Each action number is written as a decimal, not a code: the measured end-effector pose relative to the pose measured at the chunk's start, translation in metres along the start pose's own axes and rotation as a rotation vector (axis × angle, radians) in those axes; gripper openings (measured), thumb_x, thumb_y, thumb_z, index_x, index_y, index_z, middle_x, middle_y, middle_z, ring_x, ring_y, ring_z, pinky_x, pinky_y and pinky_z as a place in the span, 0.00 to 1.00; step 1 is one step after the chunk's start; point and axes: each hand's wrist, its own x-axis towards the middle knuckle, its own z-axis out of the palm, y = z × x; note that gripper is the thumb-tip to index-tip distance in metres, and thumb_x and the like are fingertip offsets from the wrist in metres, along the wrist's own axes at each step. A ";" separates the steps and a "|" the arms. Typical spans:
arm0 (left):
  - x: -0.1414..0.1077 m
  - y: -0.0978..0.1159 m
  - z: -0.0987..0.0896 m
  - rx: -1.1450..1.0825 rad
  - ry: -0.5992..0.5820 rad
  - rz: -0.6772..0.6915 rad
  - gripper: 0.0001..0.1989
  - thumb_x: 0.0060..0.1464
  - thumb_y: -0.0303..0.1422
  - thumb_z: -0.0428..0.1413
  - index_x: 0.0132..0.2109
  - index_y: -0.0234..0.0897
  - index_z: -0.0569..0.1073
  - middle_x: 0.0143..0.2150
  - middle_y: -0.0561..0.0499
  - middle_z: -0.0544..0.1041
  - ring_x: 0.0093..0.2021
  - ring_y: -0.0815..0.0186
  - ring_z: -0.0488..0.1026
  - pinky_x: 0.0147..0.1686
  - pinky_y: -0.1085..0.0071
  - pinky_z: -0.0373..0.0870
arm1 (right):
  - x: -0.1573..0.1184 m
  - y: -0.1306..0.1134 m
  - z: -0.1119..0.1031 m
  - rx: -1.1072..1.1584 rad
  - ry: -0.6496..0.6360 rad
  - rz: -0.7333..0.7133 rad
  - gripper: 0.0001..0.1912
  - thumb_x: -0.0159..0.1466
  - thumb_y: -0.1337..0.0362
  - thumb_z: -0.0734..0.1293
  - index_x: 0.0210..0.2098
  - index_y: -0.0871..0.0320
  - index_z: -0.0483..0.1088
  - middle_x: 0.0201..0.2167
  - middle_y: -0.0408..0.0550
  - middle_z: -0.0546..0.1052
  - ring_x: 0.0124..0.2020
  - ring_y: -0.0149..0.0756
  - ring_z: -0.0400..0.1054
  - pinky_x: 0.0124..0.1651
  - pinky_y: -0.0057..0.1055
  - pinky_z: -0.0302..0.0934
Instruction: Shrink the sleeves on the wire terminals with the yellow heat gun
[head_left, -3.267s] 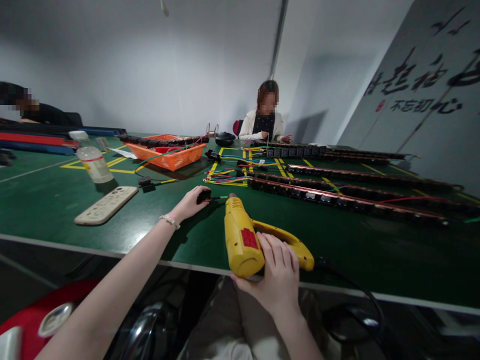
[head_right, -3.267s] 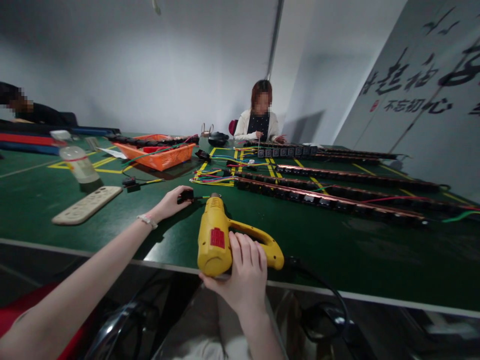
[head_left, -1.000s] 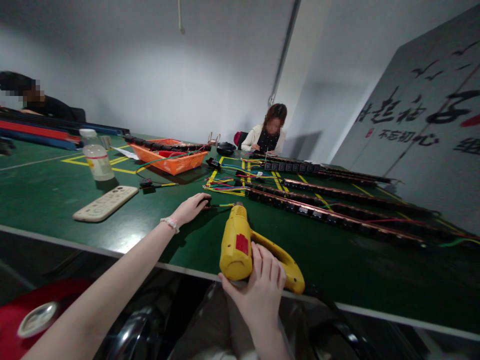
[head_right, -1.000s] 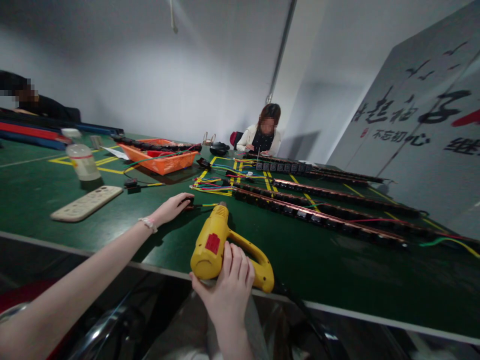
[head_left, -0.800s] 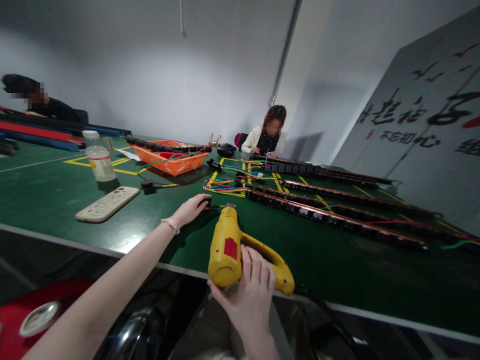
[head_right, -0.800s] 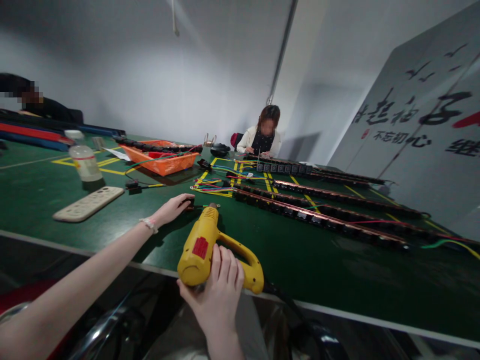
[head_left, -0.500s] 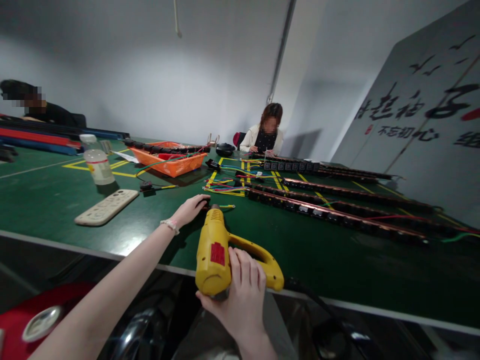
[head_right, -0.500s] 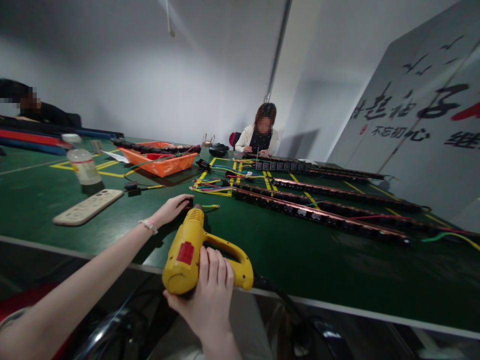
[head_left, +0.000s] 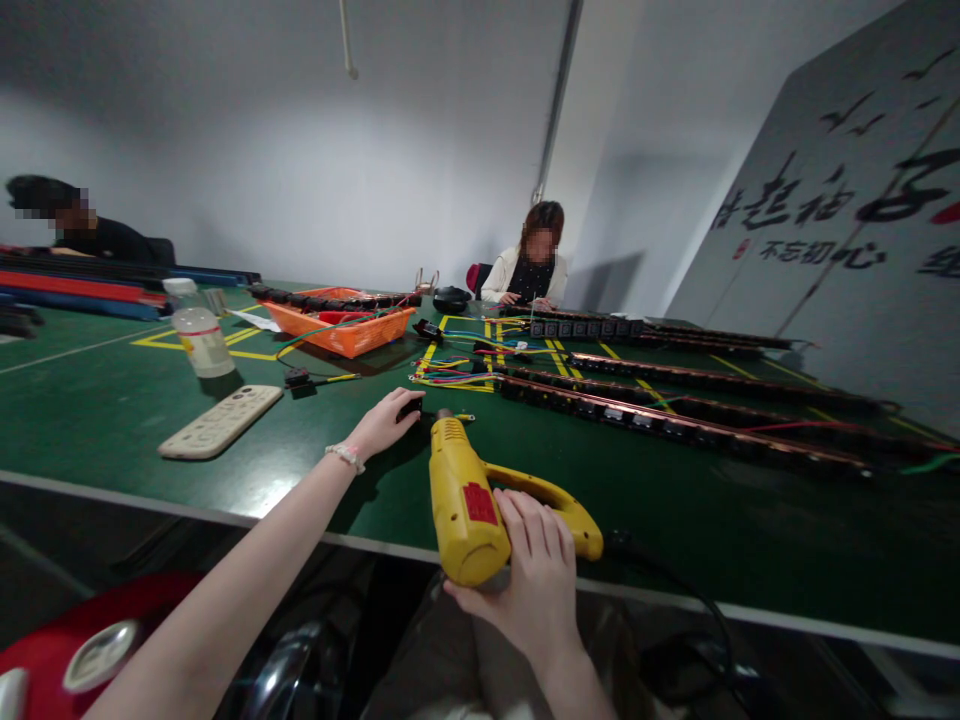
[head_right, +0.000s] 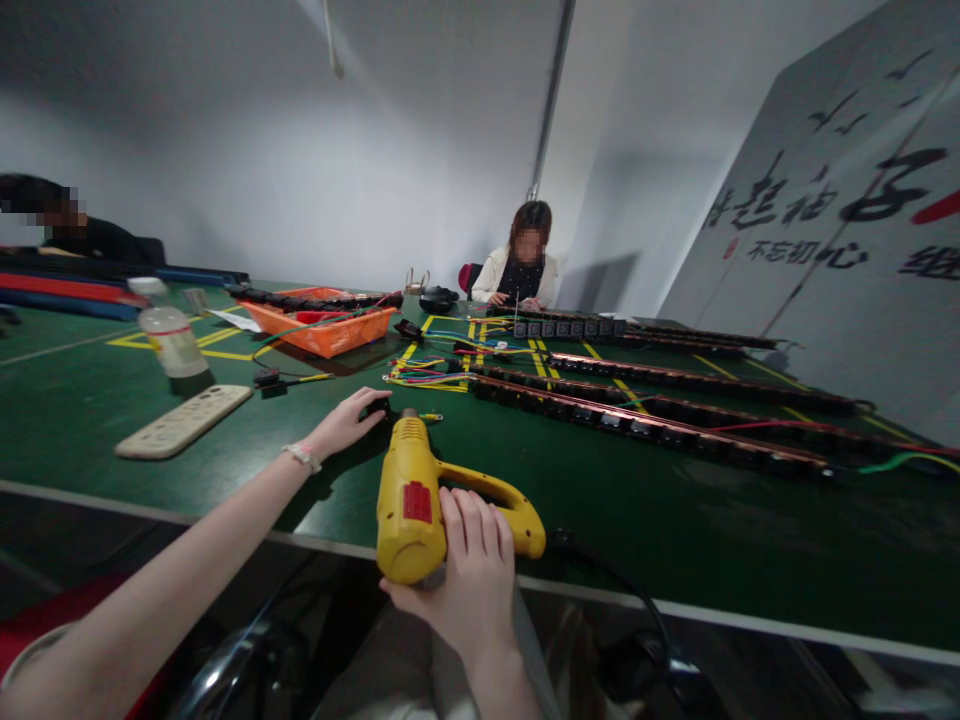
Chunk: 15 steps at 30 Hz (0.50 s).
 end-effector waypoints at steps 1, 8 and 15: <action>0.000 -0.001 0.000 0.007 -0.008 0.008 0.21 0.56 0.36 0.50 0.57 0.40 0.65 0.49 0.46 0.69 0.49 0.61 0.69 0.52 0.62 0.66 | 0.000 0.003 -0.001 -0.016 -0.007 -0.003 0.45 0.46 0.35 0.65 0.52 0.63 0.64 0.48 0.54 0.71 0.49 0.45 0.63 0.57 0.40 0.48; 0.000 -0.007 0.001 0.008 -0.024 -0.003 0.22 0.56 0.36 0.50 0.58 0.41 0.64 0.49 0.47 0.69 0.49 0.60 0.69 0.51 0.62 0.67 | -0.002 0.022 0.001 -0.121 0.025 -0.002 0.44 0.47 0.36 0.65 0.53 0.63 0.63 0.48 0.54 0.72 0.49 0.45 0.63 0.57 0.40 0.48; 0.000 -0.006 0.000 -0.001 -0.028 -0.019 0.24 0.54 0.35 0.53 0.58 0.40 0.63 0.48 0.47 0.69 0.49 0.60 0.69 0.50 0.62 0.67 | -0.002 0.023 0.001 -0.203 0.043 0.017 0.44 0.48 0.37 0.65 0.53 0.64 0.62 0.47 0.56 0.71 0.49 0.46 0.62 0.57 0.42 0.49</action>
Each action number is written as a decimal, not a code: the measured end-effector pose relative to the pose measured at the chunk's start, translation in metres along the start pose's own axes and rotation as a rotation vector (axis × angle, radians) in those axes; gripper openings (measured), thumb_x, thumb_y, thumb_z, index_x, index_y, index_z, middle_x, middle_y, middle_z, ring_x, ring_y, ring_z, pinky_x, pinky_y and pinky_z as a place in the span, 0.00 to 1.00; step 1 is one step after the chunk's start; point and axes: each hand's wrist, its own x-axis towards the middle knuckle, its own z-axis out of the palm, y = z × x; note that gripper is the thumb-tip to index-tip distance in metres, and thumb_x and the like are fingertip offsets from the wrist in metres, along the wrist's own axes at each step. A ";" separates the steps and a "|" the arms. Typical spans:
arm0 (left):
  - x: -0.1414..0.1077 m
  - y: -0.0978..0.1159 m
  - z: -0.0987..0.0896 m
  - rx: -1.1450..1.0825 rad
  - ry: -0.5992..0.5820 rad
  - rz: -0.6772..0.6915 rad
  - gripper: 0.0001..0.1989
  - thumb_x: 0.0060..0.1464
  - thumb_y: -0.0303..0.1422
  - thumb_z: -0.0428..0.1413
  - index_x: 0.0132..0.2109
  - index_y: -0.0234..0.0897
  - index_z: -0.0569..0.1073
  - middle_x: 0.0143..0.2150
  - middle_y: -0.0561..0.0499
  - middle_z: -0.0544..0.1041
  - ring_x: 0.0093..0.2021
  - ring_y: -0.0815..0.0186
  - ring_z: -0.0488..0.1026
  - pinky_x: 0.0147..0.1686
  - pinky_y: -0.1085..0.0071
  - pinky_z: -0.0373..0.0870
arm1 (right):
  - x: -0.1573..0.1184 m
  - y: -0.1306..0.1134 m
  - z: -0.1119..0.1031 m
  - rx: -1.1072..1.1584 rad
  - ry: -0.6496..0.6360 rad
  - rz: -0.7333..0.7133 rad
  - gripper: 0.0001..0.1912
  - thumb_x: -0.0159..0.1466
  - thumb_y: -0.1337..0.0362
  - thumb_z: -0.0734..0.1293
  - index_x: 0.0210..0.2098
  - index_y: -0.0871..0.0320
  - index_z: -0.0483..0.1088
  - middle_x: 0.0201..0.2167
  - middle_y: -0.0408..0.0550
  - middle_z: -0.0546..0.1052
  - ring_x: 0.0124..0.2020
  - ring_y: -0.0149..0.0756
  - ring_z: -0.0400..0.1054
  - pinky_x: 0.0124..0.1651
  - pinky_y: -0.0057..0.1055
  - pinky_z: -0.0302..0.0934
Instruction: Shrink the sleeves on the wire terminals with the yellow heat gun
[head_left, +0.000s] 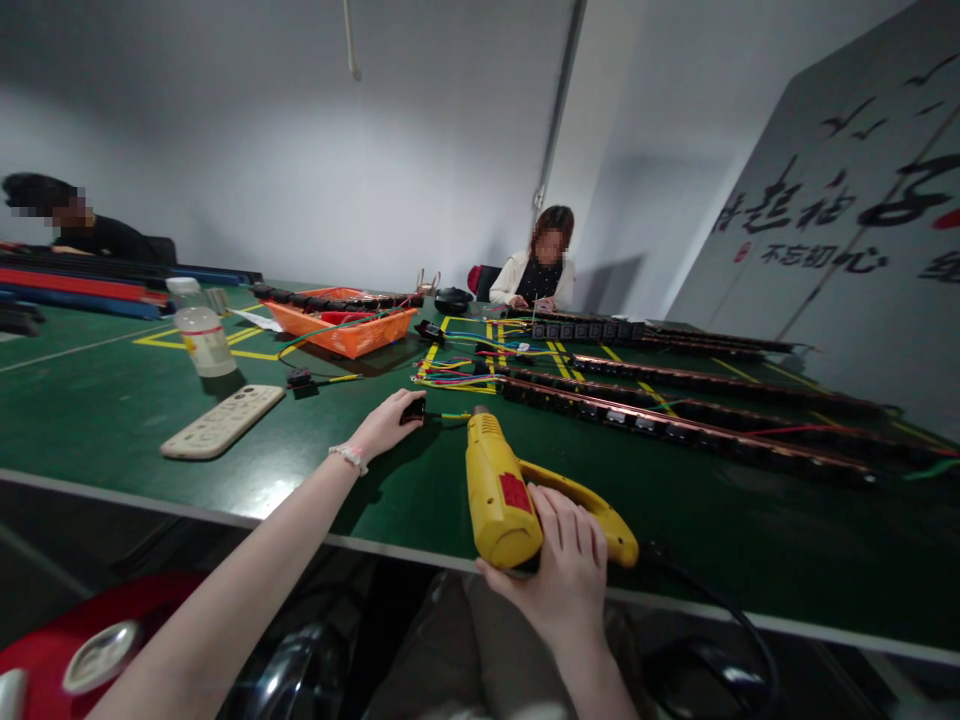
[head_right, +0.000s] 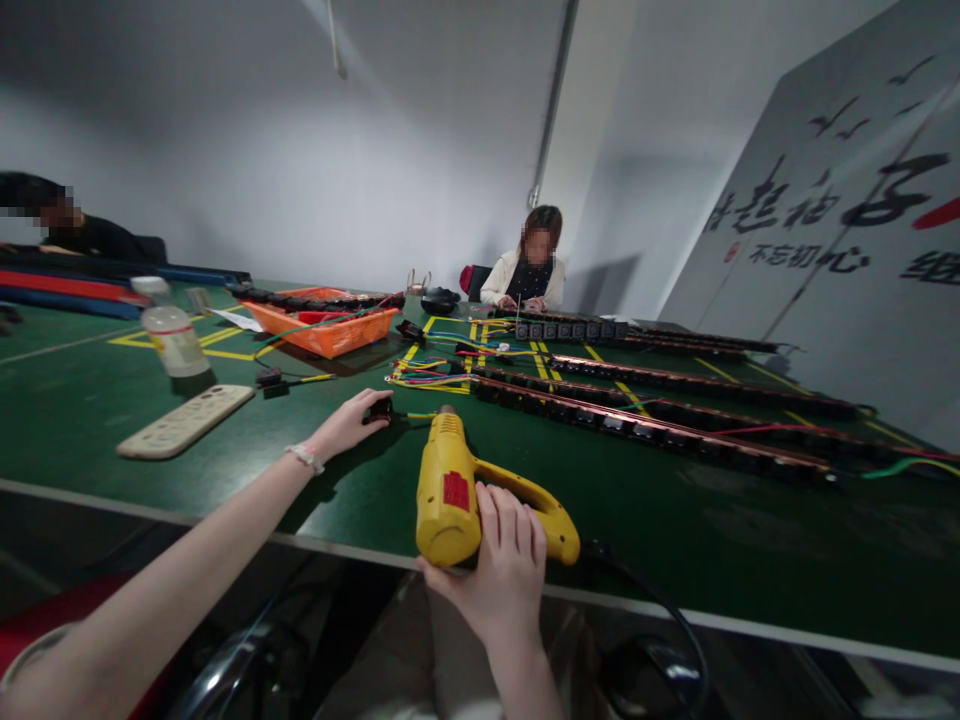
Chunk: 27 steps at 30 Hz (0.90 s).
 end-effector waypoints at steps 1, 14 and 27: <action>0.000 0.000 0.000 0.000 0.001 -0.002 0.24 0.53 0.34 0.53 0.58 0.40 0.63 0.48 0.46 0.69 0.49 0.59 0.69 0.50 0.61 0.67 | 0.000 -0.001 -0.001 -0.001 -0.003 0.013 0.44 0.48 0.38 0.65 0.53 0.64 0.62 0.47 0.56 0.71 0.49 0.46 0.62 0.57 0.42 0.49; 0.000 0.005 0.003 0.084 0.019 0.004 0.21 0.56 0.33 0.51 0.57 0.39 0.64 0.48 0.46 0.69 0.49 0.58 0.68 0.49 0.62 0.67 | -0.003 -0.027 -0.005 -0.001 -0.013 0.064 0.44 0.51 0.38 0.64 0.54 0.65 0.61 0.48 0.59 0.70 0.49 0.49 0.61 0.53 0.44 0.50; 0.002 0.003 0.007 0.064 0.009 0.030 0.22 0.55 0.30 0.49 0.58 0.39 0.63 0.48 0.45 0.69 0.50 0.59 0.68 0.51 0.61 0.66 | -0.004 -0.069 0.005 0.208 -0.012 0.107 0.45 0.50 0.34 0.61 0.54 0.62 0.62 0.49 0.56 0.71 0.50 0.47 0.61 0.56 0.43 0.47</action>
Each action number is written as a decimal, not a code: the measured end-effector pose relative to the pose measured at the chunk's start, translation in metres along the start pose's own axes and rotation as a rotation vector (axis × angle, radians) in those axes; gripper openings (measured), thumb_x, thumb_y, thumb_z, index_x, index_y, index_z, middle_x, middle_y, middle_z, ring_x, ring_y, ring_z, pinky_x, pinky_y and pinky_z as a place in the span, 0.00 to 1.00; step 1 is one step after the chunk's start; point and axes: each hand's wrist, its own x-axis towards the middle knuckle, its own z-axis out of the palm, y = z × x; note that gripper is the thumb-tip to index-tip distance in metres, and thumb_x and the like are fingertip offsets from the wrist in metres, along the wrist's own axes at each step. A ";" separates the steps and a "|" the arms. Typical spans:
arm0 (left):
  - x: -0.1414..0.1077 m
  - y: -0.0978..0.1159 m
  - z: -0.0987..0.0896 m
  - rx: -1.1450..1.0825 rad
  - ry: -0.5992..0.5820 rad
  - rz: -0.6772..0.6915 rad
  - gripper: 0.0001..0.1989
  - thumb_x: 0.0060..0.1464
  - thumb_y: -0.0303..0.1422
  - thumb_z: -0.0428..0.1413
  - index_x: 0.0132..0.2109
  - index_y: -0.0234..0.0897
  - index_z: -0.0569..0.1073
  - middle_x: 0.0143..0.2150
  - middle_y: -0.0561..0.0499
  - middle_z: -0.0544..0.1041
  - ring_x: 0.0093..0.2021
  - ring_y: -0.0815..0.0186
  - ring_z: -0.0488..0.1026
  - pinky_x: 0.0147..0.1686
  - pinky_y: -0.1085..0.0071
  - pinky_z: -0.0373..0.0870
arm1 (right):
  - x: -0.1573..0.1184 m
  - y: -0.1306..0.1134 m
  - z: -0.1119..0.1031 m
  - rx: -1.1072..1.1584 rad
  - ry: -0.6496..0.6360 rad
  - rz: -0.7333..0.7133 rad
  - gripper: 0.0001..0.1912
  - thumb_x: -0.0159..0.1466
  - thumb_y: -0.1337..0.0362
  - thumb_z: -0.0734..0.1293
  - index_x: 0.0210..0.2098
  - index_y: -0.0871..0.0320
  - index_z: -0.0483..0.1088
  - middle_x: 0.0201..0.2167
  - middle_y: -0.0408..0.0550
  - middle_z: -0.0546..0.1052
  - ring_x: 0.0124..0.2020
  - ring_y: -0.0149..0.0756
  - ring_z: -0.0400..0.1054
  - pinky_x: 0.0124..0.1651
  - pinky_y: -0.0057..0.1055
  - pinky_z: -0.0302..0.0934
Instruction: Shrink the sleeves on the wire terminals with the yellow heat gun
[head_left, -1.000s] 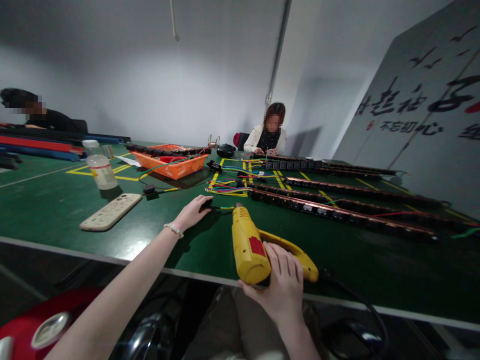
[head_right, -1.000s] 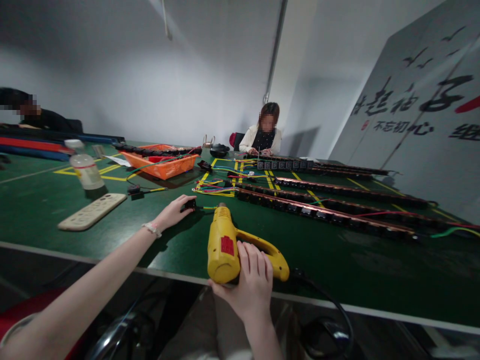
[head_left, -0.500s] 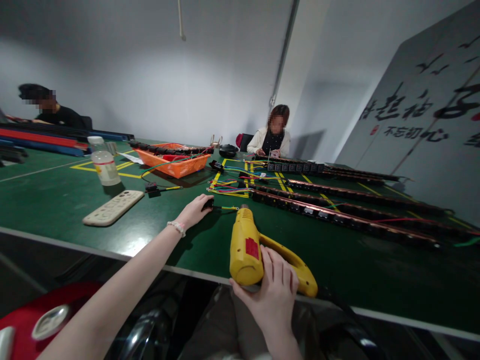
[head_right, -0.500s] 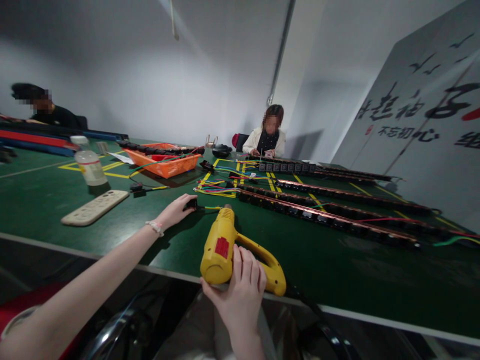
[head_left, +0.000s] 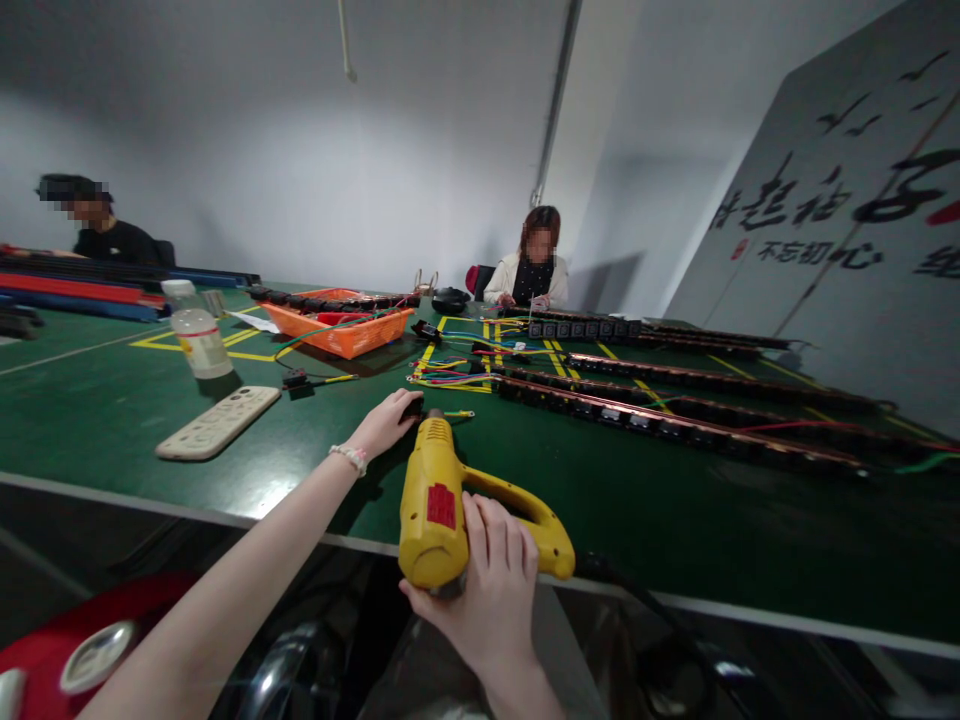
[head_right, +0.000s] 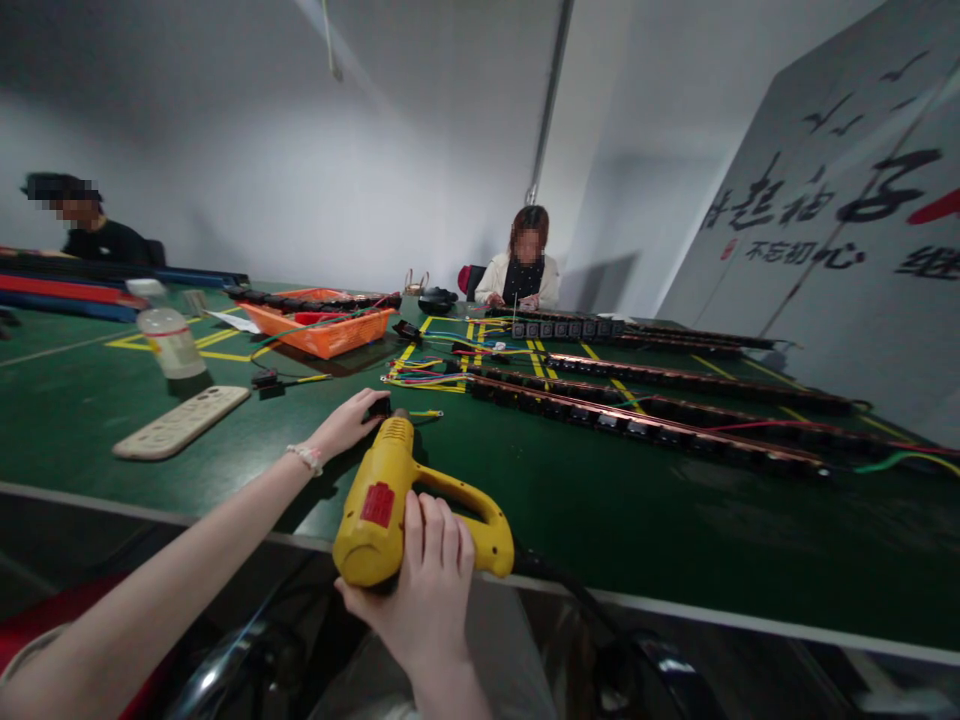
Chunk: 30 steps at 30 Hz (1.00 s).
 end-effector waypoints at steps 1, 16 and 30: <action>0.000 -0.001 0.000 -0.008 -0.004 0.001 0.22 0.54 0.29 0.49 0.58 0.39 0.63 0.49 0.45 0.68 0.50 0.59 0.68 0.52 0.61 0.66 | 0.001 -0.001 0.000 0.006 0.002 -0.012 0.45 0.50 0.34 0.61 0.54 0.63 0.63 0.48 0.56 0.71 0.50 0.47 0.61 0.56 0.43 0.47; 0.000 -0.003 -0.001 -0.026 -0.012 0.012 0.23 0.54 0.28 0.49 0.57 0.36 0.63 0.50 0.44 0.68 0.51 0.60 0.67 0.54 0.60 0.65 | 0.011 0.028 -0.013 0.020 -0.035 -0.132 0.45 0.47 0.34 0.64 0.52 0.63 0.64 0.47 0.54 0.72 0.50 0.44 0.62 0.58 0.39 0.47; 0.000 -0.009 0.002 -0.081 0.005 -0.025 0.29 0.52 0.31 0.53 0.61 0.35 0.57 0.53 0.43 0.68 0.53 0.59 0.68 0.56 0.59 0.64 | 0.012 0.064 -0.015 -0.137 -0.022 -0.094 0.43 0.49 0.38 0.64 0.54 0.64 0.63 0.49 0.56 0.71 0.50 0.46 0.62 0.58 0.42 0.48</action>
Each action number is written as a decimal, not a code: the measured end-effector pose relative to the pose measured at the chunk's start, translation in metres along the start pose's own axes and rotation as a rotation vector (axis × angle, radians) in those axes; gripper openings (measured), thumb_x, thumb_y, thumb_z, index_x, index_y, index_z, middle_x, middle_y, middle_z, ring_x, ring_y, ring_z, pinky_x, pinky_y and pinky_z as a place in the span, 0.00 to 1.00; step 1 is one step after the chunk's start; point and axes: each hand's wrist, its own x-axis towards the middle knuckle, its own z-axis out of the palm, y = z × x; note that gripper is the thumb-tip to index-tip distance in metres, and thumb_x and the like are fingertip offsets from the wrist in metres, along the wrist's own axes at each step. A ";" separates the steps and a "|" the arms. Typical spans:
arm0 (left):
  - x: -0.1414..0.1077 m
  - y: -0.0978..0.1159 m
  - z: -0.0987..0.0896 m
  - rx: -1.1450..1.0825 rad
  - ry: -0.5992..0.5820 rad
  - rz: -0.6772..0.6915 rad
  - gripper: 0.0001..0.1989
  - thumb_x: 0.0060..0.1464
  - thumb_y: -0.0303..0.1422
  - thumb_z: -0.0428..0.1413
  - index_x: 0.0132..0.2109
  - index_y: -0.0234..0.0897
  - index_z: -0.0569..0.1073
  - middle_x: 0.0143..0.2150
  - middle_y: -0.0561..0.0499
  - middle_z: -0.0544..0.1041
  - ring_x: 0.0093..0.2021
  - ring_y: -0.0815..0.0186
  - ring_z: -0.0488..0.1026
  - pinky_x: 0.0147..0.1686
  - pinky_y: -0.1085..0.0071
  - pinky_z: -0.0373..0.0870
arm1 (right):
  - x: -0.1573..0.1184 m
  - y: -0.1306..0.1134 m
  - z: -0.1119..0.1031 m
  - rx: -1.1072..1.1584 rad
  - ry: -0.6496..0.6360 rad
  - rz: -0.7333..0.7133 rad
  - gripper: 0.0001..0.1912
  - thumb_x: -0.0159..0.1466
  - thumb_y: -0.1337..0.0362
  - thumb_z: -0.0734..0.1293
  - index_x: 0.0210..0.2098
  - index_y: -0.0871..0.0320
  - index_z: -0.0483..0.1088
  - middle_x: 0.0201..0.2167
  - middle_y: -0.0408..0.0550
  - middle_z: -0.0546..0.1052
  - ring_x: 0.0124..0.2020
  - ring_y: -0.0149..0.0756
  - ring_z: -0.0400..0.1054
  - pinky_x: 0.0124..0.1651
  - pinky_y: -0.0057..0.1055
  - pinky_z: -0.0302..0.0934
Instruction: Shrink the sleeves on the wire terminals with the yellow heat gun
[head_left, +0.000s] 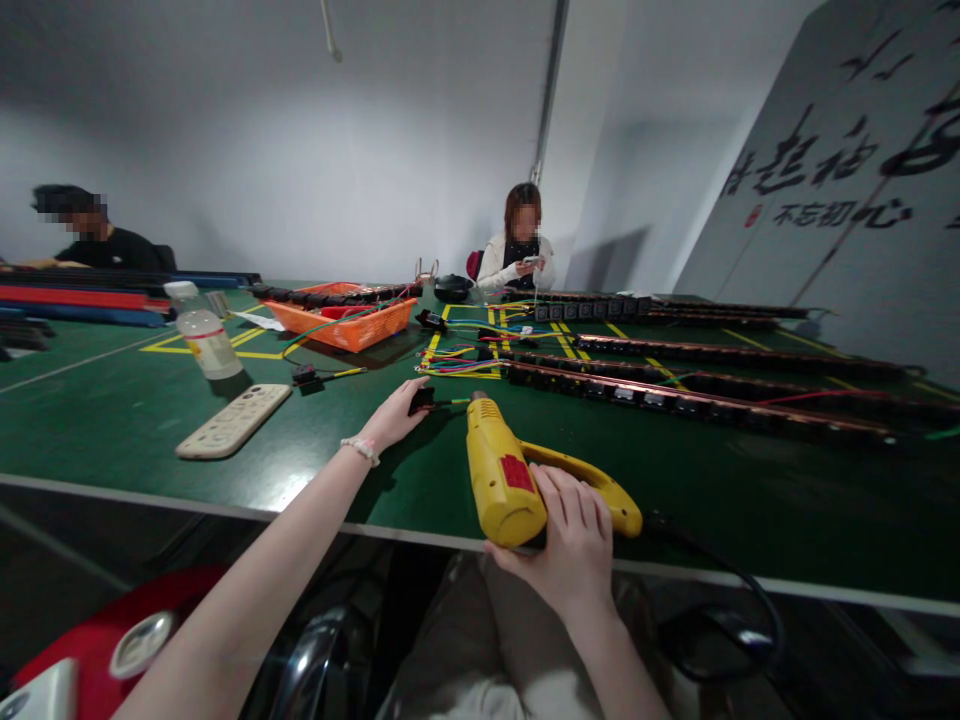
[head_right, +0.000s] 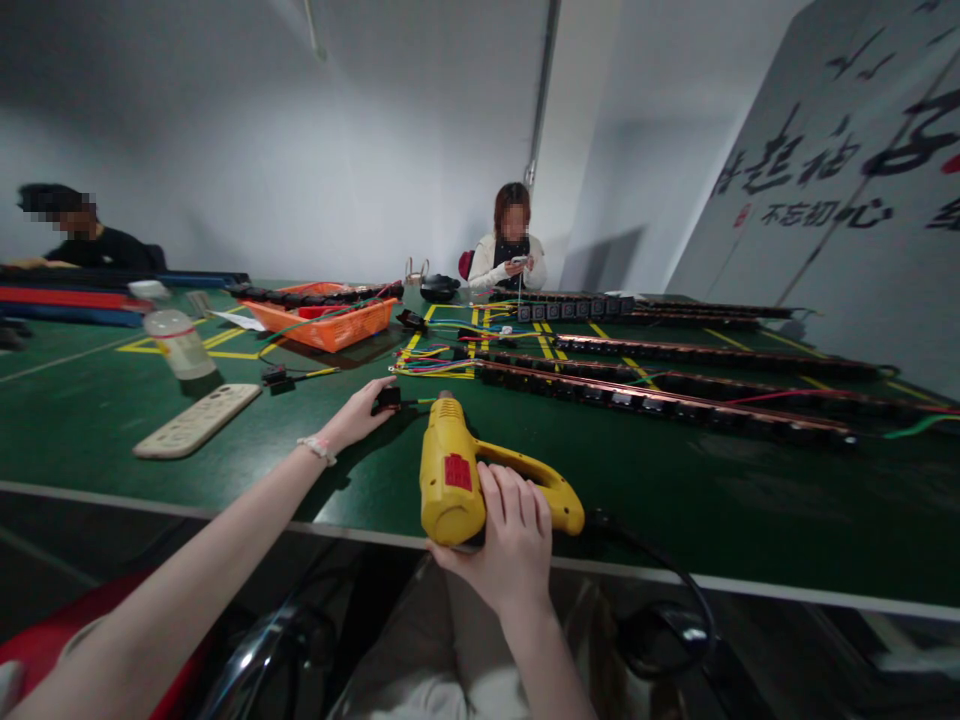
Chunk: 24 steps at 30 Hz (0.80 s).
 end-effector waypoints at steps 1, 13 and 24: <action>0.000 -0.002 0.001 -0.022 0.004 -0.012 0.31 0.52 0.31 0.53 0.62 0.35 0.55 0.52 0.43 0.69 0.53 0.59 0.68 0.55 0.60 0.64 | 0.000 0.001 0.000 -0.009 0.007 0.001 0.43 0.49 0.38 0.64 0.54 0.64 0.63 0.49 0.56 0.71 0.50 0.46 0.62 0.58 0.42 0.48; 0.000 -0.006 0.003 -0.003 -0.009 -0.080 0.18 0.51 0.38 0.55 0.48 0.36 0.66 0.44 0.45 0.73 0.43 0.59 0.72 0.43 0.62 0.69 | 0.000 -0.026 -0.005 -0.065 -0.007 0.104 0.42 0.52 0.39 0.64 0.54 0.66 0.60 0.49 0.59 0.69 0.51 0.48 0.60 0.56 0.44 0.48; 0.000 -0.011 0.005 -0.021 -0.004 -0.051 0.17 0.52 0.39 0.55 0.47 0.37 0.66 0.43 0.46 0.73 0.43 0.60 0.71 0.43 0.64 0.69 | -0.003 -0.056 -0.005 0.061 -0.032 0.117 0.44 0.51 0.37 0.63 0.54 0.65 0.61 0.50 0.57 0.70 0.51 0.47 0.59 0.57 0.43 0.46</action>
